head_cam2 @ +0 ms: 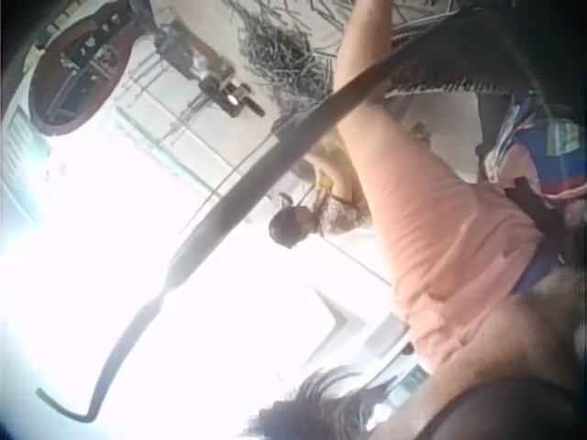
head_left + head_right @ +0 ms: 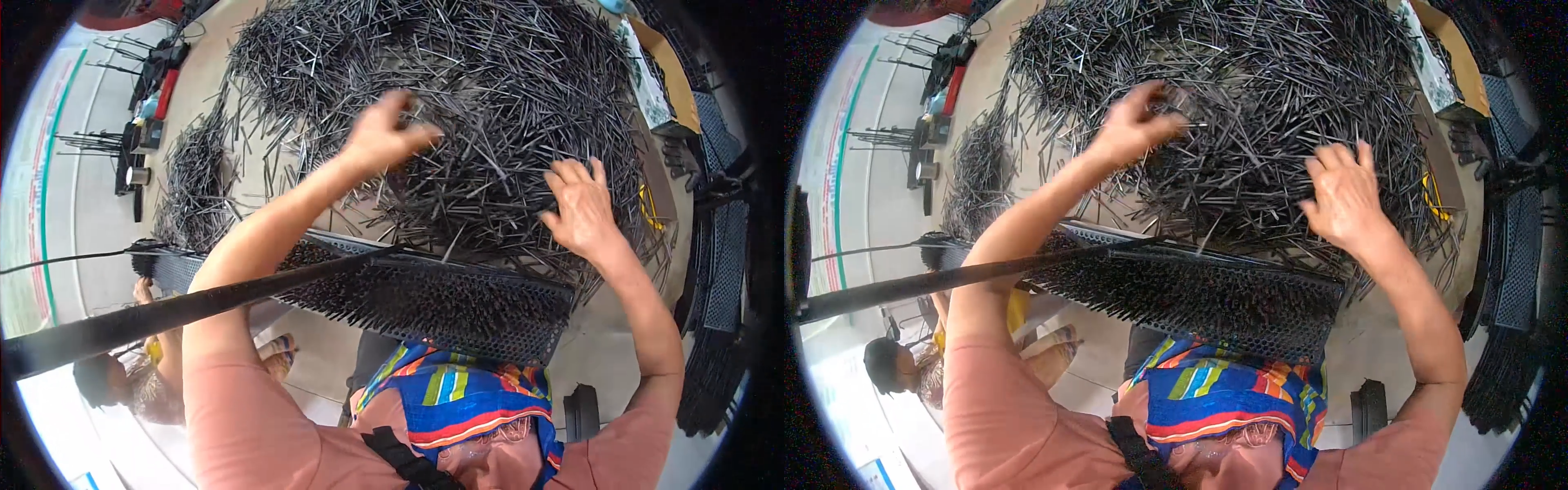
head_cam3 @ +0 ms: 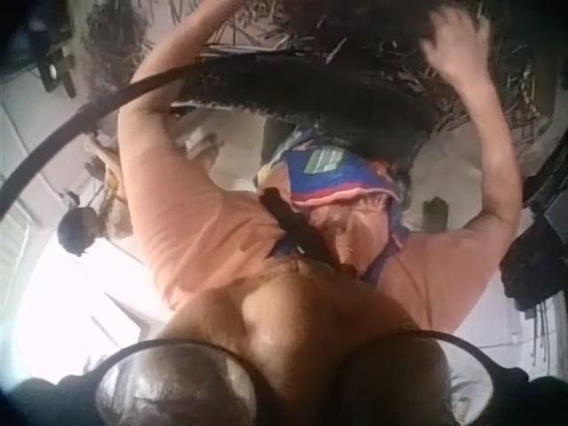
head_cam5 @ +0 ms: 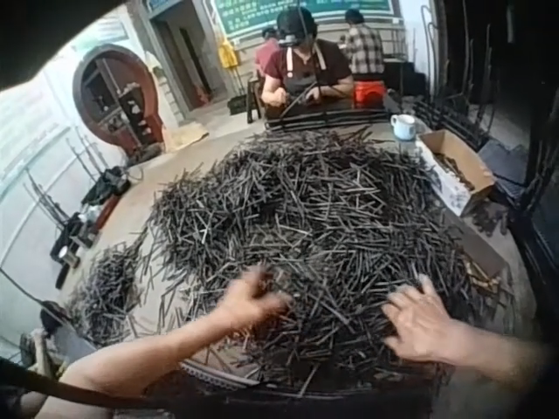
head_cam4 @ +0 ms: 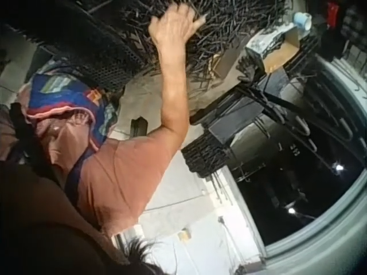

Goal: The recorder is manually inserting metal pins into a perforated base plate at an assembly station.

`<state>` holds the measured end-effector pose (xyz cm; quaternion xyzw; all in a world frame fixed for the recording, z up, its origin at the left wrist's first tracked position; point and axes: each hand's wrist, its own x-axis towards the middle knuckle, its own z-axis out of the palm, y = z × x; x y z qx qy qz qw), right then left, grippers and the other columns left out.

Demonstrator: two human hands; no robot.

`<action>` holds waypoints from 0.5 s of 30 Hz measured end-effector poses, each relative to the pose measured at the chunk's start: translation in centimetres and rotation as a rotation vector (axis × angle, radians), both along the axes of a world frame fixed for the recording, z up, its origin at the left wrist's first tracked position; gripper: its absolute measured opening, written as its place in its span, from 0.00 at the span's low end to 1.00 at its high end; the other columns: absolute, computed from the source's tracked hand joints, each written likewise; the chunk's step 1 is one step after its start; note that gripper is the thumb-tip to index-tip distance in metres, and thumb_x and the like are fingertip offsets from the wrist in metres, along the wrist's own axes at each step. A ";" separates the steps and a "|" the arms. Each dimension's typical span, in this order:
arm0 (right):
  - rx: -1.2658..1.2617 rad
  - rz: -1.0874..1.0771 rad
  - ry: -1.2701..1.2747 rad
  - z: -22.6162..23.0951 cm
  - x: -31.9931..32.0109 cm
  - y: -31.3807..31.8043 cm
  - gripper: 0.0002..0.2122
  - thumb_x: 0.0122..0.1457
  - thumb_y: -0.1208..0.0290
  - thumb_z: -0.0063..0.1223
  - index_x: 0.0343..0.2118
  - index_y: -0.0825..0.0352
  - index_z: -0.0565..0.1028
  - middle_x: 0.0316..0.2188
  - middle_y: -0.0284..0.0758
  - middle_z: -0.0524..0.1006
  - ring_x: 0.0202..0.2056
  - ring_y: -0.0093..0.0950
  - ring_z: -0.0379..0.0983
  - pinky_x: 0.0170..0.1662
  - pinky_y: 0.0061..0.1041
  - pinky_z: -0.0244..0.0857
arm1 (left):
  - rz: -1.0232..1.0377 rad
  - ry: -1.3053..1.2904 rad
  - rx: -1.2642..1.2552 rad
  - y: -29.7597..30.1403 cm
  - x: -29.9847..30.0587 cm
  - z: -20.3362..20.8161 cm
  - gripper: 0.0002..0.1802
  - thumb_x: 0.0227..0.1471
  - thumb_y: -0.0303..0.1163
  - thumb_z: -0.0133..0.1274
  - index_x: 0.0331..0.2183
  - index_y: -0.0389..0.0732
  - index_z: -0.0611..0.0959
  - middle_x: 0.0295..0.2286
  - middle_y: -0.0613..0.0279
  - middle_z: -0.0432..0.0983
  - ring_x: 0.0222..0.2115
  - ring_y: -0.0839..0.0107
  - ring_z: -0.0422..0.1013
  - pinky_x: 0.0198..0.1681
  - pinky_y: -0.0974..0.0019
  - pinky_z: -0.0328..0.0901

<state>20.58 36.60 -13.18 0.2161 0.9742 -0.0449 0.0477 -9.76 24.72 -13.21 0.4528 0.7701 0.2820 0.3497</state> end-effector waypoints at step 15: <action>0.042 0.327 0.205 -5.8 -10.1 -4.4 0.44 0.44 0.58 0.65 0.63 0.67 0.54 0.65 0.45 0.50 0.67 0.42 0.40 0.64 0.52 0.39 | 0.238 0.222 -0.407 3.5 -4.3 -3.3 0.49 0.30 0.64 0.65 0.42 0.28 0.79 0.40 0.44 0.78 0.44 0.57 0.73 0.49 0.63 0.65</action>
